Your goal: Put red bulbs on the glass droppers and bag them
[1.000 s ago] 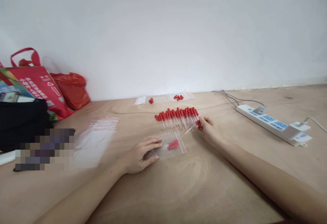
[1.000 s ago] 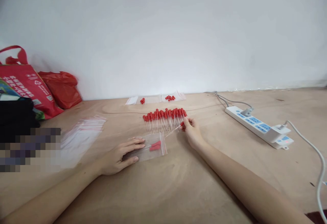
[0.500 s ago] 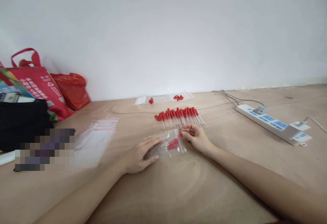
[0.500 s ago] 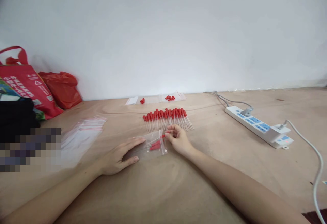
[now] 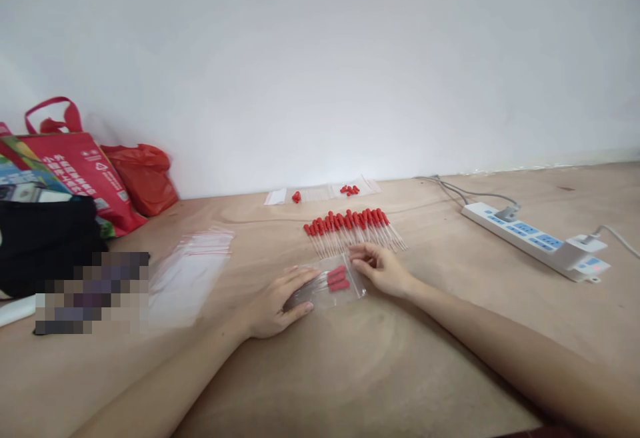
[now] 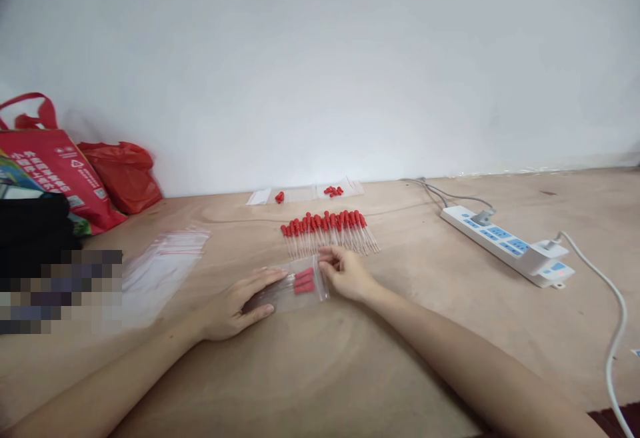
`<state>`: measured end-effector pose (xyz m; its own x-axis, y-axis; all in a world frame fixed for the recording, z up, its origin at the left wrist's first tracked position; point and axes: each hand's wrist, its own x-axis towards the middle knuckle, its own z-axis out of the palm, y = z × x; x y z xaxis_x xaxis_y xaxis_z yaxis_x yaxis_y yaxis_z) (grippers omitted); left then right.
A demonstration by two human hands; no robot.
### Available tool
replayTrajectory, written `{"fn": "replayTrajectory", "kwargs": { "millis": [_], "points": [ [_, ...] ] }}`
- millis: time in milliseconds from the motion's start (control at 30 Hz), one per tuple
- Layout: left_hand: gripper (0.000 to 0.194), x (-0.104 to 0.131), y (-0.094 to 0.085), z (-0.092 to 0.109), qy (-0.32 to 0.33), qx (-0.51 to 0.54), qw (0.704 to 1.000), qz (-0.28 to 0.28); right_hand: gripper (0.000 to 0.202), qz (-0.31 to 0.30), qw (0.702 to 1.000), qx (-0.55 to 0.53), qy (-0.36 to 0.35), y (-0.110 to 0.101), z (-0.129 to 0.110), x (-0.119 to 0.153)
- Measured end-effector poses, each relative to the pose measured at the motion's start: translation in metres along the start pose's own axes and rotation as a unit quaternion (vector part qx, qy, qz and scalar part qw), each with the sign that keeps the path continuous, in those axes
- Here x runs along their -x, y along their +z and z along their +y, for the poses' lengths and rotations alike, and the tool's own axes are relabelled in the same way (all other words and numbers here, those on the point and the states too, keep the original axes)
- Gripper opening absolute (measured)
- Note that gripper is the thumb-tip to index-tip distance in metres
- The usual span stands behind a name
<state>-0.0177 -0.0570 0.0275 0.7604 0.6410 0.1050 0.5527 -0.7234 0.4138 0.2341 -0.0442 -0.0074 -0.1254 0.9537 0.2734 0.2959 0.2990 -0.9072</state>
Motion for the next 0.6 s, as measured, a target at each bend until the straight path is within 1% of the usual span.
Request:
{"fn": "replayTrajectory", "kwargs": {
  "millis": [67,133,167,233,300,400,500,600],
  "points": [
    [0.048,-0.001,0.0,-0.001,0.005,-0.002,1.0,-0.005,0.025,0.067,0.99,0.119,-0.042,-0.014,0.002,-0.017],
    [0.046,-0.001,0.0,-0.001,0.013,-0.005,1.0,-0.01,0.021,0.129,0.964,0.228,-0.055,-0.027,0.006,-0.039],
    [0.045,-0.001,0.0,-0.002,0.016,-0.008,1.0,-0.014,0.023,0.151,0.946,0.283,-0.047,-0.032,0.008,-0.051],
    [0.044,-0.001,0.0,-0.002,0.018,-0.012,1.0,-0.021,0.029,0.176,0.912,0.369,-0.022,-0.038,0.013,-0.072],
    [0.044,0.0,0.0,-0.003,0.016,-0.016,0.999,-0.027,0.032,0.184,0.89,0.417,-0.006,-0.039,0.018,-0.087],
    [0.044,0.001,0.0,-0.003,0.013,-0.019,0.999,-0.031,0.028,0.175,0.885,0.432,-0.008,-0.036,0.025,-0.099],
    [0.043,0.001,0.0,-0.002,0.014,-0.021,0.999,-0.03,0.025,0.17,0.894,0.414,-0.012,-0.032,0.028,-0.102],
    [0.042,0.0,-0.001,-0.001,0.02,-0.021,0.999,-0.031,0.021,0.165,0.909,0.383,0.003,-0.029,0.025,-0.103]
  ]
}}
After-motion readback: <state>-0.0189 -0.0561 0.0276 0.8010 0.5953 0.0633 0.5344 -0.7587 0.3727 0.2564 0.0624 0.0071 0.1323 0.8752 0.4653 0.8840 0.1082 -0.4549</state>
